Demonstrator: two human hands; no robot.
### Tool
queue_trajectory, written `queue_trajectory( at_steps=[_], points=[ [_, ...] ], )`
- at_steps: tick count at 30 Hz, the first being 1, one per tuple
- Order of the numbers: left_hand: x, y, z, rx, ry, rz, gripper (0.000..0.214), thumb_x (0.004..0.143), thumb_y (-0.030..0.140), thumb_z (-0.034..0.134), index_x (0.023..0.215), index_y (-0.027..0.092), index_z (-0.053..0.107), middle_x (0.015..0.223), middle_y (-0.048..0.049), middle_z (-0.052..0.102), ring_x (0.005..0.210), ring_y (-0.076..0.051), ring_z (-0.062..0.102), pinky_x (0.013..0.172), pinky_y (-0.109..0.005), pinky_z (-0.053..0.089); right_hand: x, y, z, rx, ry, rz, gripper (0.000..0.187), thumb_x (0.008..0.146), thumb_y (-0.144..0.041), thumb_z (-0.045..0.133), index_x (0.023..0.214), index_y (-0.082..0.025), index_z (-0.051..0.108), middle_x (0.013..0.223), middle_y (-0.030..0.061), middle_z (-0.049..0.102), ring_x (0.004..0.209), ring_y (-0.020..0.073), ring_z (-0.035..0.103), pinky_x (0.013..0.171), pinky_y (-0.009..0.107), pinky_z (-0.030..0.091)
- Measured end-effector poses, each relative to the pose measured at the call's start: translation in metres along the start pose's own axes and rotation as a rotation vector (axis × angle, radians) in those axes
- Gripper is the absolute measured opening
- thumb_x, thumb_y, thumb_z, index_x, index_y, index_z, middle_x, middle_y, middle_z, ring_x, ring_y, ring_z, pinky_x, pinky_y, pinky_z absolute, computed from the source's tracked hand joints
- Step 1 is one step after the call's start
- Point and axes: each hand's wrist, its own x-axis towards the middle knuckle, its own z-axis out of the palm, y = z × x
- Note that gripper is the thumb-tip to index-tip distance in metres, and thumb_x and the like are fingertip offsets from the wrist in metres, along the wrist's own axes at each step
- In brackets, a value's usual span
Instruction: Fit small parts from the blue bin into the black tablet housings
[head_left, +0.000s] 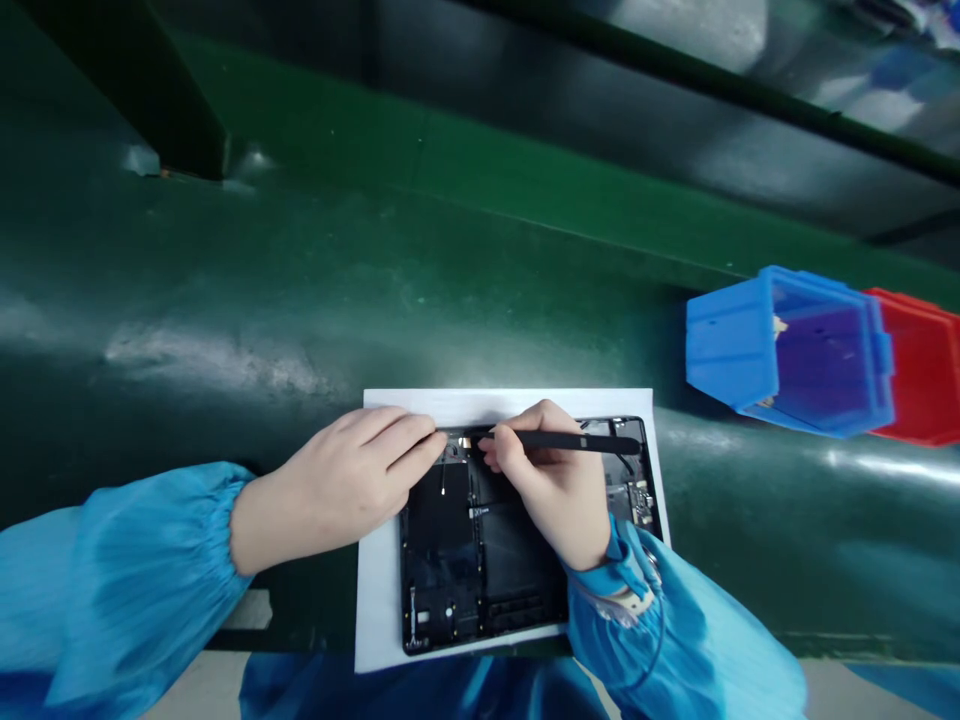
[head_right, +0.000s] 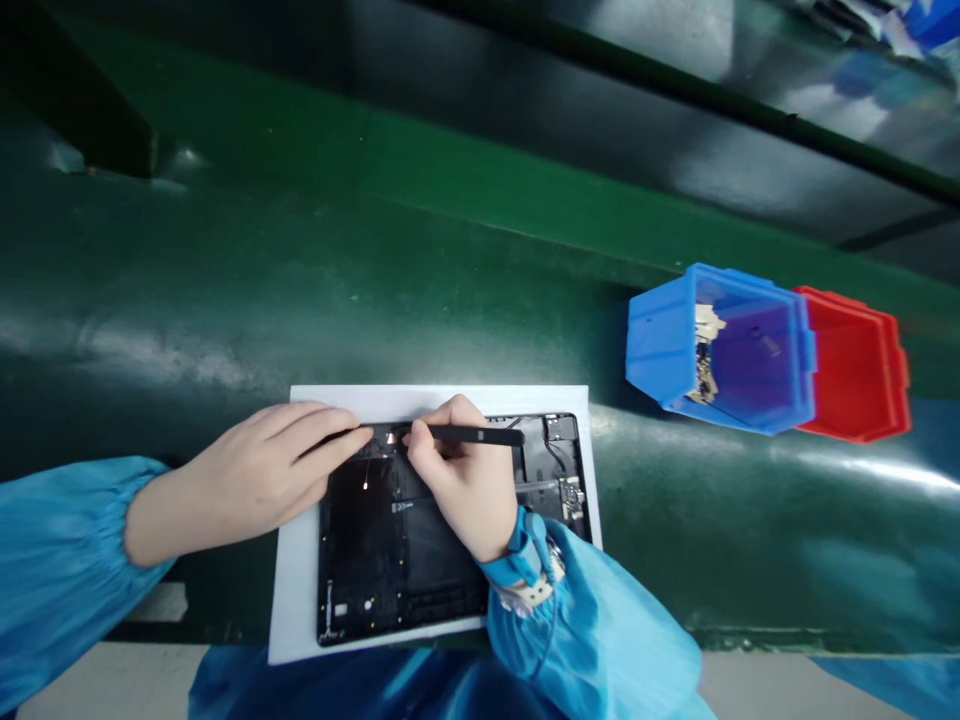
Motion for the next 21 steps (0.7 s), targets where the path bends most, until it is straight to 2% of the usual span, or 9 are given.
queue_trajectory(
  at_steps=[4, 8, 10, 12, 14, 16, 18, 21],
  points=[
    [0.006, -0.001, -0.001, -0.018, -0.055, 0.011, 0.043, 0.079, 0.009, 0.048, 0.122, 0.016, 0.053, 0.107, -0.0104, 0.057, 0.095, -0.024, 0.054, 0.076, -0.036, 0.050, -0.001, 0.000, -0.003, -0.021, 0.022, -0.032, 0.015, 0.082, -0.025, 0.057, 0.069, -0.019, 0.054, 0.062, -0.0011, 0.058, 0.056, 0.0131, 0.059, 0.052, 0.025, 0.047],
    [0.014, 0.002, -0.001, -0.016, -0.110, -0.044, 0.053, 0.075, 0.010, 0.048, 0.128, 0.020, 0.049, 0.101, -0.0111, 0.055, 0.088, -0.024, 0.054, 0.070, -0.036, 0.049, -0.004, 0.000, -0.010, 0.068, 0.198, -0.129, 0.011, 0.086, -0.025, 0.053, 0.075, -0.021, 0.055, 0.067, 0.0000, 0.057, 0.061, 0.0152, 0.058, 0.059, 0.030, 0.048],
    [0.016, 0.003, 0.000, -0.027, -0.106, -0.051, 0.055, 0.074, 0.010, 0.048, 0.128, 0.022, 0.049, 0.100, -0.0106, 0.055, 0.087, -0.024, 0.053, 0.070, -0.036, 0.048, -0.005, 0.000, -0.012, 0.098, 0.227, -0.204, 0.011, 0.088, -0.025, 0.048, 0.080, -0.022, 0.055, 0.076, 0.0028, 0.058, 0.071, 0.0178, 0.059, 0.067, 0.034, 0.048],
    [0.016, 0.002, 0.001, -0.040, -0.080, -0.028, 0.053, 0.075, 0.010, 0.049, 0.125, 0.025, 0.051, 0.102, -0.0098, 0.054, 0.090, -0.024, 0.053, 0.072, -0.036, 0.048, -0.006, -0.001, -0.014, 0.064, 0.207, -0.279, 0.013, 0.088, -0.023, 0.044, 0.081, -0.022, 0.056, 0.088, 0.0058, 0.057, 0.083, 0.0211, 0.058, 0.076, 0.038, 0.047],
    [0.014, 0.000, 0.003, -0.037, -0.053, -0.006, 0.049, 0.076, 0.011, 0.050, 0.122, 0.027, 0.053, 0.104, -0.0089, 0.055, 0.092, -0.024, 0.054, 0.073, -0.036, 0.048, -0.007, -0.002, -0.016, 0.005, 0.172, -0.338, 0.014, 0.086, -0.018, 0.043, 0.082, -0.022, 0.056, 0.089, 0.0066, 0.057, 0.086, 0.0220, 0.057, 0.077, 0.039, 0.046],
    [0.011, -0.001, 0.003, -0.028, -0.038, -0.004, 0.049, 0.077, 0.012, 0.051, 0.124, 0.026, 0.052, 0.105, -0.0086, 0.056, 0.094, -0.024, 0.054, 0.074, -0.037, 0.049, -0.007, -0.004, -0.017, -0.060, 0.114, -0.385, 0.013, 0.083, -0.014, 0.044, 0.083, -0.022, 0.054, 0.082, 0.0051, 0.056, 0.078, 0.0204, 0.056, 0.070, 0.036, 0.046],
    [0.006, -0.003, 0.002, -0.040, 0.010, -0.015, 0.047, 0.080, 0.013, 0.049, 0.127, 0.021, 0.050, 0.109, -0.0095, 0.058, 0.098, -0.024, 0.054, 0.077, -0.037, 0.049, -0.008, -0.005, -0.016, -0.179, 0.027, -0.413, 0.012, 0.079, -0.012, 0.046, 0.082, -0.022, 0.052, 0.076, 0.0032, 0.055, 0.071, 0.0182, 0.055, 0.063, 0.031, 0.045],
    [-0.002, -0.004, -0.001, -0.064, 0.109, -0.017, 0.035, 0.085, 0.014, 0.048, 0.119, 0.012, 0.054, 0.112, -0.0105, 0.060, 0.102, -0.022, 0.054, 0.085, -0.036, 0.048, -0.013, -0.007, -0.008, -0.437, -0.121, -0.406, 0.004, 0.079, -0.022, 0.053, 0.076, -0.021, 0.050, 0.069, 0.0014, 0.056, 0.060, 0.0152, 0.053, 0.053, 0.027, 0.041]
  ],
)
